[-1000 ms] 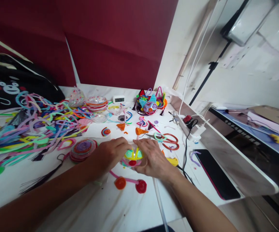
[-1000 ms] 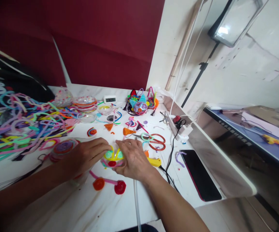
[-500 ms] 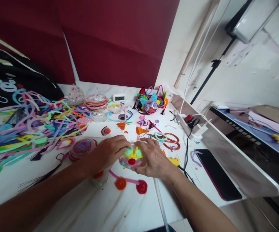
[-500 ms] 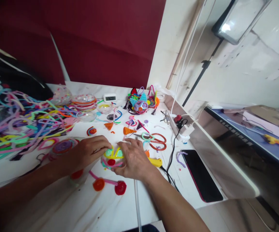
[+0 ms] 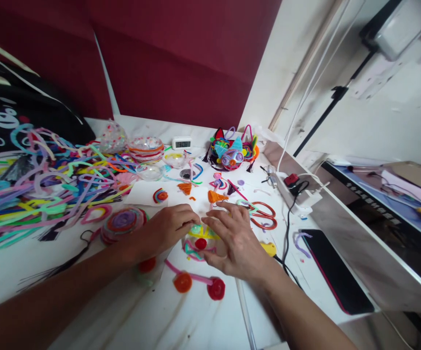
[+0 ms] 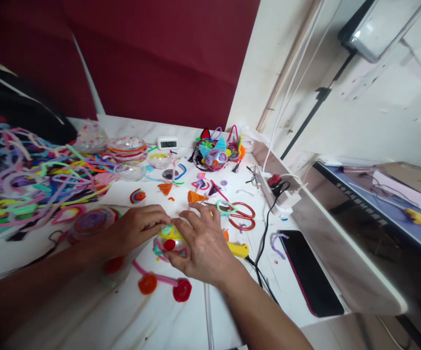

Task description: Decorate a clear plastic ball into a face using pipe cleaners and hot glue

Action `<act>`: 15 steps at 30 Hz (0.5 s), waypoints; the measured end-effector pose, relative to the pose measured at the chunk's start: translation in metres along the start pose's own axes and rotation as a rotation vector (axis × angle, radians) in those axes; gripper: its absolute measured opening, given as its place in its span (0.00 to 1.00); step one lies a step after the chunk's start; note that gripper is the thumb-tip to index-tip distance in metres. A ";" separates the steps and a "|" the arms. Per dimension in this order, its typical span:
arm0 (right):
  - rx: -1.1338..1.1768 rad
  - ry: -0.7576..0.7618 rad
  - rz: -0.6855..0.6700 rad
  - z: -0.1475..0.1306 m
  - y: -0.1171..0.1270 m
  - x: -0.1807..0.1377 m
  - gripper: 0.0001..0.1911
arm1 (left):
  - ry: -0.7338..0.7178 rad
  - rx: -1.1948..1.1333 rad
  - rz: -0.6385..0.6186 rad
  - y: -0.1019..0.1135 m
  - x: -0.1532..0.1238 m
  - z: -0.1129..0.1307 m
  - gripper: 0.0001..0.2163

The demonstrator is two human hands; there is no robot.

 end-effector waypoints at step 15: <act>-0.092 0.039 -0.040 -0.003 -0.003 -0.003 0.21 | 0.044 -0.025 0.024 -0.004 -0.002 -0.002 0.07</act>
Point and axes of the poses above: each hand's wrist, its own x-axis towards the middle knuckle, its own y-axis out of the back of the hand, z = x × y, the point moved 1 cm from there along x, towards the middle knuckle, and after that the axes turned 7 degrees about -x, right-handed, at the moved point
